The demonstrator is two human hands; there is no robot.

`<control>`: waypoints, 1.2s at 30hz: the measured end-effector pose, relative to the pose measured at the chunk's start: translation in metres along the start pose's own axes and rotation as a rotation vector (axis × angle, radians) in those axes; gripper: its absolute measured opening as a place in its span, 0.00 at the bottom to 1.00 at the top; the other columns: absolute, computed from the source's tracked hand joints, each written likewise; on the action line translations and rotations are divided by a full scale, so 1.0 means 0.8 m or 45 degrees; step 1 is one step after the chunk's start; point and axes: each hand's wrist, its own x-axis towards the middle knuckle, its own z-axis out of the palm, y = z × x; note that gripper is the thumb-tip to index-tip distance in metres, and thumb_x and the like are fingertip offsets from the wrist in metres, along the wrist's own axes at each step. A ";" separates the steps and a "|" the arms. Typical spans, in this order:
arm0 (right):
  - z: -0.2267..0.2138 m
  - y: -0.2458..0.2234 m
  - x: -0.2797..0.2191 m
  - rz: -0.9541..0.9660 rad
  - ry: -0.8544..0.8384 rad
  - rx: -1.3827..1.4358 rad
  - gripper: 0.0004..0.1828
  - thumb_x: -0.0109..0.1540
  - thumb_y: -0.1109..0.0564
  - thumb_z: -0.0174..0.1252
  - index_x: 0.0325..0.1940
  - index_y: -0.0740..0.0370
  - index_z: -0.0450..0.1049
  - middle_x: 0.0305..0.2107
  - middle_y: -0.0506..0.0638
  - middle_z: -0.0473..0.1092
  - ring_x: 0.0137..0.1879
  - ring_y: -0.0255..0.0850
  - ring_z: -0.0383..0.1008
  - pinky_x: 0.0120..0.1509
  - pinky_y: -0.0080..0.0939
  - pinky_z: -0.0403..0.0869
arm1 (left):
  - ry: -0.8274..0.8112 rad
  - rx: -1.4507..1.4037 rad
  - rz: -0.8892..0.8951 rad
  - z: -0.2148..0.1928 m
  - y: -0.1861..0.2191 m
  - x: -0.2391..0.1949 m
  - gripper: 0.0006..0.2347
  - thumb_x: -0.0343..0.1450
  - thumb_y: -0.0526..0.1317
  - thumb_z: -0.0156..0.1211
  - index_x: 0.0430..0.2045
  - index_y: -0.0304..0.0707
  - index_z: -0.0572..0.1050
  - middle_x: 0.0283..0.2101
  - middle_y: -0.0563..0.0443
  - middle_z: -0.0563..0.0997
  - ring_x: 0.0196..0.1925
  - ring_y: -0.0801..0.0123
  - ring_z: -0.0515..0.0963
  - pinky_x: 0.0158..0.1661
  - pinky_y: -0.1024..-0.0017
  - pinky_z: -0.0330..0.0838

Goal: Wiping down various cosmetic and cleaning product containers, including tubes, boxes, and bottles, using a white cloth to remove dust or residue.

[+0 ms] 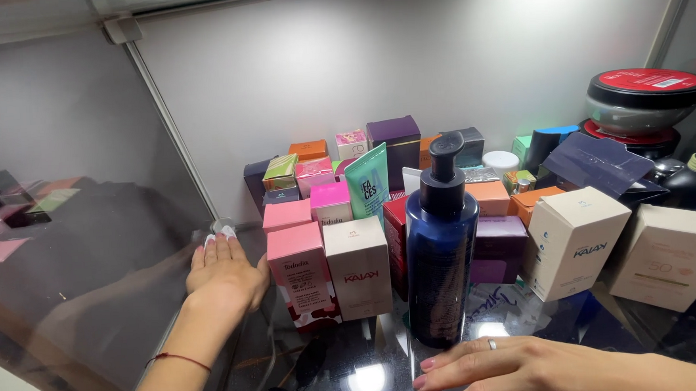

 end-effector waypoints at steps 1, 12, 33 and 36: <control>-0.001 0.000 0.000 0.002 -0.001 0.002 0.29 0.76 0.38 0.38 0.66 0.64 0.66 0.70 0.62 0.61 0.76 0.63 0.60 0.72 0.66 0.64 | -0.003 0.000 0.001 -0.001 -0.004 -0.019 0.37 0.75 0.63 0.14 0.75 0.36 0.33 0.80 0.47 0.32 0.82 0.64 0.30 0.76 0.63 0.25; -0.002 -0.001 0.002 0.083 0.014 0.010 0.24 0.74 0.43 0.43 0.64 0.61 0.71 0.69 0.60 0.63 0.76 0.60 0.61 0.72 0.64 0.65 | 1.622 -0.172 0.201 0.155 -0.079 -0.183 0.40 0.63 0.72 0.42 0.55 0.38 0.79 0.60 0.43 0.83 0.64 0.56 0.82 0.55 0.57 0.79; 0.004 0.003 -0.003 -0.002 0.000 -0.065 0.25 0.75 0.43 0.40 0.64 0.64 0.69 0.69 0.63 0.63 0.75 0.63 0.61 0.71 0.65 0.65 | 0.180 -0.530 0.436 0.011 -0.034 -0.137 0.33 0.78 0.59 0.30 0.74 0.38 0.38 0.80 0.47 0.34 0.82 0.58 0.31 0.75 0.58 0.29; -0.001 -0.004 -0.001 0.044 -0.045 -0.036 0.36 0.74 0.30 0.33 0.66 0.60 0.69 0.70 0.61 0.62 0.77 0.62 0.59 0.72 0.65 0.62 | 0.330 -0.623 0.431 0.019 -0.017 -0.092 0.29 0.78 0.53 0.33 0.72 0.34 0.46 0.78 0.37 0.44 0.80 0.48 0.41 0.74 0.53 0.35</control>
